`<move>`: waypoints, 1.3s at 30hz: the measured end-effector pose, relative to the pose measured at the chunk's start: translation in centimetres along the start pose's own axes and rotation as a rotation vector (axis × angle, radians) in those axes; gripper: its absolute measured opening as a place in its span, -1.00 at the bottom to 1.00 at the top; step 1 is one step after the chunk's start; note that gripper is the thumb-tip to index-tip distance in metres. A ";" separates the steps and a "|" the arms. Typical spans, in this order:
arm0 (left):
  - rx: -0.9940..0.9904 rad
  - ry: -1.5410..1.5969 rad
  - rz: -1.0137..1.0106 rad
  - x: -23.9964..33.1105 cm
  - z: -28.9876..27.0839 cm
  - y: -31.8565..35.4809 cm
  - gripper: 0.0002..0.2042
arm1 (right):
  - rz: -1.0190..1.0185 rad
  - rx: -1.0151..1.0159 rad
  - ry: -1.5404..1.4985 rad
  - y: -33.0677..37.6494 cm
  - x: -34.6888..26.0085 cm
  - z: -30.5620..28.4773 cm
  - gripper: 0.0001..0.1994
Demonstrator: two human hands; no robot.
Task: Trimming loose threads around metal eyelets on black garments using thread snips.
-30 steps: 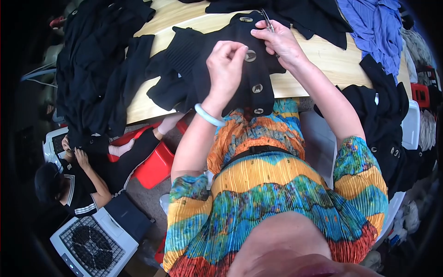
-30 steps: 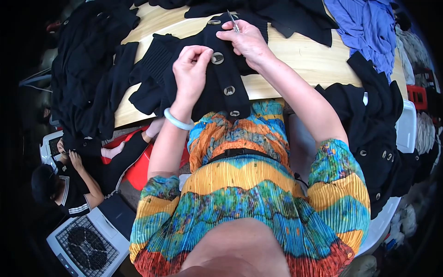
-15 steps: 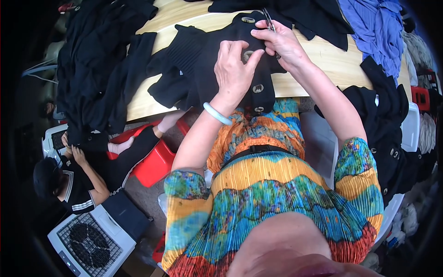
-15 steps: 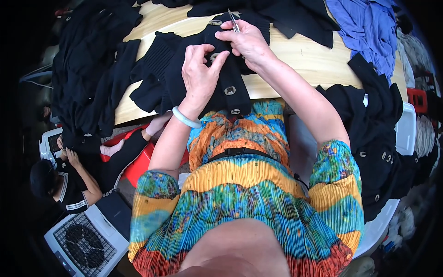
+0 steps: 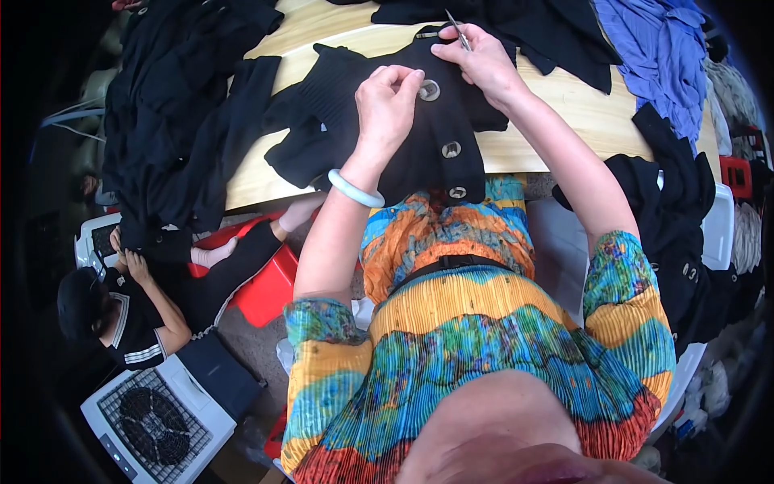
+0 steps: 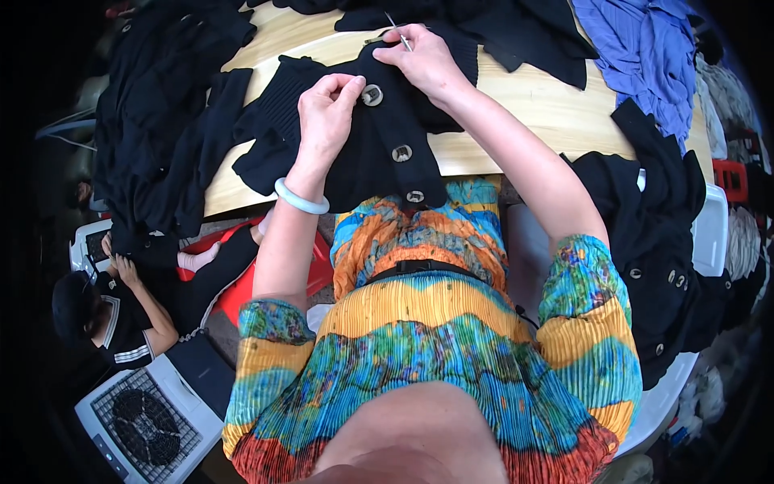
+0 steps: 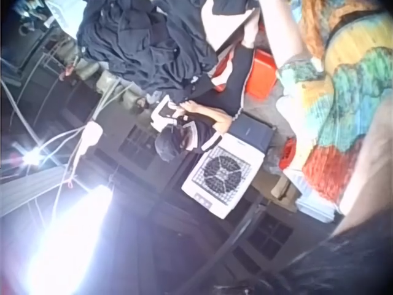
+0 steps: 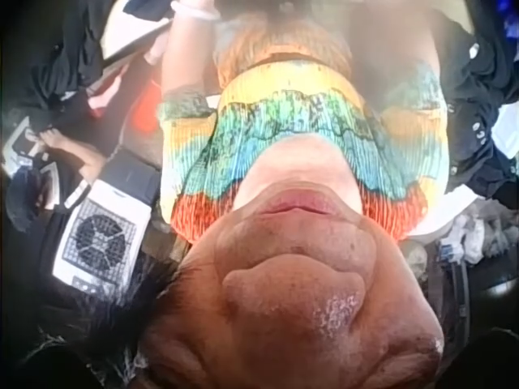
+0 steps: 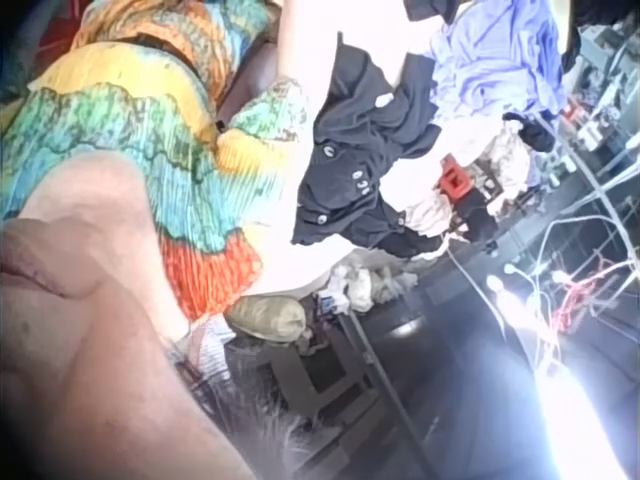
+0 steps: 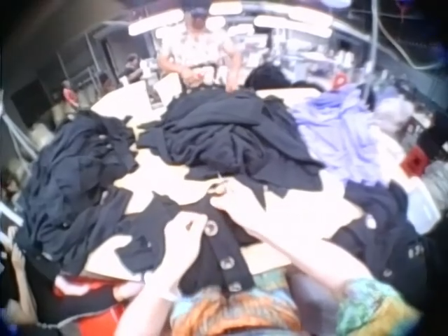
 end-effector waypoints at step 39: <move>0.122 0.482 -0.142 -0.3 -2.0 5.3 -0.88 | -0.037 -0.145 0.414 3.1 1.0 0.5 -0.60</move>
Point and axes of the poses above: each hand's wrist, its own y-axis away from the middle knuckle, its own z-axis out of the palm, x = y × z, the point moved 8 cm from there along -y, towards the middle knuckle, and after that the axes turned 14 degrees about -y, right-handed, at the moved point
